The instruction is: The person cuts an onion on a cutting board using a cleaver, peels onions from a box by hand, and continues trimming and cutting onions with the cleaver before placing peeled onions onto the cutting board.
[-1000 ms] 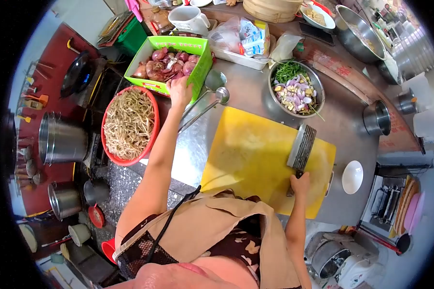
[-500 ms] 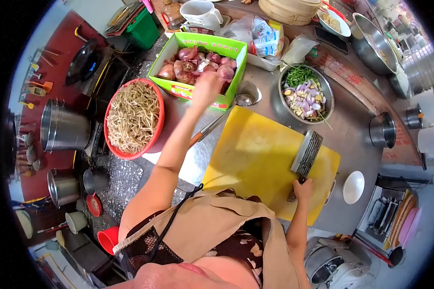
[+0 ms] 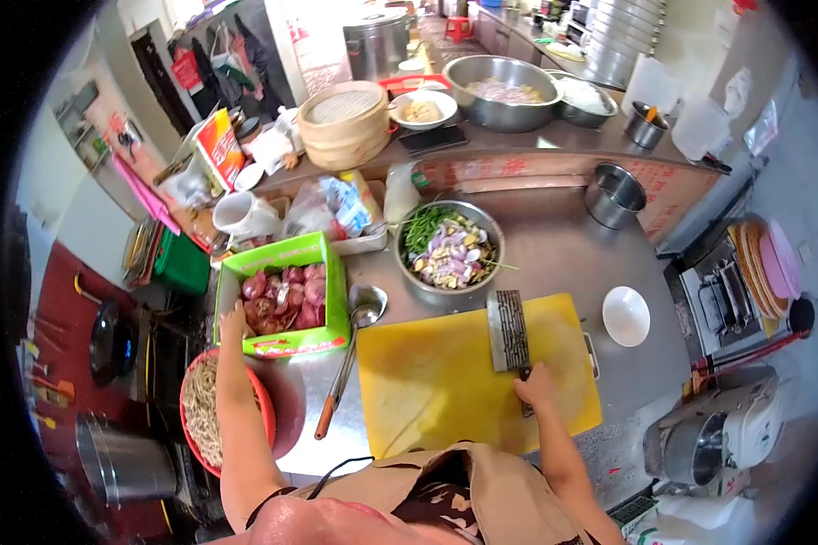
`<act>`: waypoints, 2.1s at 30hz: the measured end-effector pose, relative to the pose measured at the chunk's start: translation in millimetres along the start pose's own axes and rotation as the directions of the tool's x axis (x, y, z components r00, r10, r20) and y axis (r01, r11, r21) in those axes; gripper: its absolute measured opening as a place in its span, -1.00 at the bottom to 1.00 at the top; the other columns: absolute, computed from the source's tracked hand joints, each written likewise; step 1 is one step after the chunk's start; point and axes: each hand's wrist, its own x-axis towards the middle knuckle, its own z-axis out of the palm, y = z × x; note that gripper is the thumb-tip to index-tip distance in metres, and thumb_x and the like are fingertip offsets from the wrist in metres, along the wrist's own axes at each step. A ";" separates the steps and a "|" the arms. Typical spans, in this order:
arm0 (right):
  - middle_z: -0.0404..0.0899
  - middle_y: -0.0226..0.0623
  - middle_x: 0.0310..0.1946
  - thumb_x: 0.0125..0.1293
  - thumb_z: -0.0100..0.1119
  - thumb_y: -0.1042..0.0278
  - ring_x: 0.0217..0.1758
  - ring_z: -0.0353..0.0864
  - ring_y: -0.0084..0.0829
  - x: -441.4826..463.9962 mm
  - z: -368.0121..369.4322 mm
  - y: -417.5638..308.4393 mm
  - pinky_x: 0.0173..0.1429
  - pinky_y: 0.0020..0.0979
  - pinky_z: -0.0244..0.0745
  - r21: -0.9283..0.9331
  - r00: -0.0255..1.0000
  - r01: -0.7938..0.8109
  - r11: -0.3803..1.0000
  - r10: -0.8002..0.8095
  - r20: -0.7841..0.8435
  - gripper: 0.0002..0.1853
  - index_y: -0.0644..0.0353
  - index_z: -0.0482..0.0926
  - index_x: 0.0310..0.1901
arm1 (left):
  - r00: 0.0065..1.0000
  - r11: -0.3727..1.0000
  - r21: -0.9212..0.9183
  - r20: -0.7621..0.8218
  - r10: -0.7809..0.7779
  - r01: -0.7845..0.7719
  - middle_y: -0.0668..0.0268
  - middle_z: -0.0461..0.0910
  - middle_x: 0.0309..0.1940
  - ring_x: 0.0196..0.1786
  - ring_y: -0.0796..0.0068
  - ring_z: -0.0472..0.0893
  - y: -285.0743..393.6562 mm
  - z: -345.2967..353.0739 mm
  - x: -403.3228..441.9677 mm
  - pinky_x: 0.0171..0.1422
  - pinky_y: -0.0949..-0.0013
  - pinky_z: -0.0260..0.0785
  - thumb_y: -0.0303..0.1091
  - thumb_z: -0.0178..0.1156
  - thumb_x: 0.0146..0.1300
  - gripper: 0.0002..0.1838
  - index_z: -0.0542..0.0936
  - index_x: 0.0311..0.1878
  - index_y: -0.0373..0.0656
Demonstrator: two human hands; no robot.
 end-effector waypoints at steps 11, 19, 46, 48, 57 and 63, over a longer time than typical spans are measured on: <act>0.58 -0.16 -0.46 -0.06 0.23 0.22 -0.37 0.56 -0.13 9.1 -5.1 9.0 -0.23 -0.24 0.48 0.680 0.991 -0.045 0.732 -0.055 0.125 -0.70 0.27 0.53 -0.34 | 0.857 0.905 -0.366 -0.515 -0.002 -0.218 -0.08 0.41 0.09 0.13 -0.15 0.47 65.7 -159.1 -122.9 0.15 -0.01 0.40 -0.43 0.35 -0.13 -0.06 0.13 0.39 -0.15; 0.46 -0.19 -0.55 0.14 0.22 0.27 -0.50 0.44 -0.50 -42.2 -2.9 -15.6 -0.37 -0.35 0.39 0.840 0.960 0.238 0.487 -0.251 -0.127 -0.77 0.26 0.47 -0.37 | 0.870 0.403 -0.772 -0.448 0.206 -0.492 0.06 0.48 0.00 0.04 0.19 0.54 203.0 -103.1 -256.9 0.16 0.24 0.42 -0.42 0.45 -0.14 -0.13 0.26 0.30 -0.33; 0.56 -0.09 -0.47 0.26 0.02 0.40 -0.43 0.61 0.02 -130.4 -1.6 -88.4 -0.35 -0.02 0.52 -0.164 0.786 0.616 0.770 -0.589 0.187 -0.71 0.01 0.52 0.02 | 0.821 0.423 -0.726 -0.349 0.452 -0.542 0.38 0.56 -0.24 -0.07 0.14 0.46 281.5 22.3 -308.8 0.07 0.20 0.30 -0.48 0.41 -0.21 -0.59 0.53 -0.22 0.00; 0.56 -0.03 -0.48 0.24 -0.01 0.43 -0.44 0.62 0.04 -130.5 -6.5 -92.8 -0.37 -0.01 0.52 -0.115 0.769 0.633 0.766 -0.605 0.205 -0.78 0.10 0.47 -0.07 | 0.819 0.485 -0.680 -0.326 0.472 -0.550 0.35 0.58 -0.19 -0.03 0.09 0.46 283.0 26.9 -307.7 0.06 0.19 0.40 -0.49 0.46 -0.23 -0.50 0.52 -0.14 -0.02; 0.57 0.09 -0.53 0.14 -0.01 0.50 -0.45 0.61 0.12 -108.9 9.4 -120.7 -0.35 0.05 0.50 0.012 0.743 0.621 0.784 -0.594 0.309 -0.87 0.29 0.41 -0.26 | 0.905 0.459 -0.844 -0.068 0.421 -0.277 0.12 0.51 -0.09 0.07 0.04 0.41 287.8 11.3 -315.2 0.11 0.11 0.39 -0.46 0.45 -0.20 -0.32 0.32 0.03 -0.21; 0.57 0.15 -0.50 0.10 -0.03 0.52 -0.40 0.59 0.19 -85.9 30.0 -131.3 -0.32 0.09 0.48 0.133 0.734 0.628 0.767 -0.641 0.225 -0.88 0.30 0.44 -0.30 | 0.909 0.532 -0.749 -0.233 0.346 -0.395 -0.08 0.37 0.02 0.13 -0.11 0.39 293.8 23.0 -314.1 0.18 0.10 0.38 -0.38 0.43 -0.20 -0.11 0.20 0.24 -0.37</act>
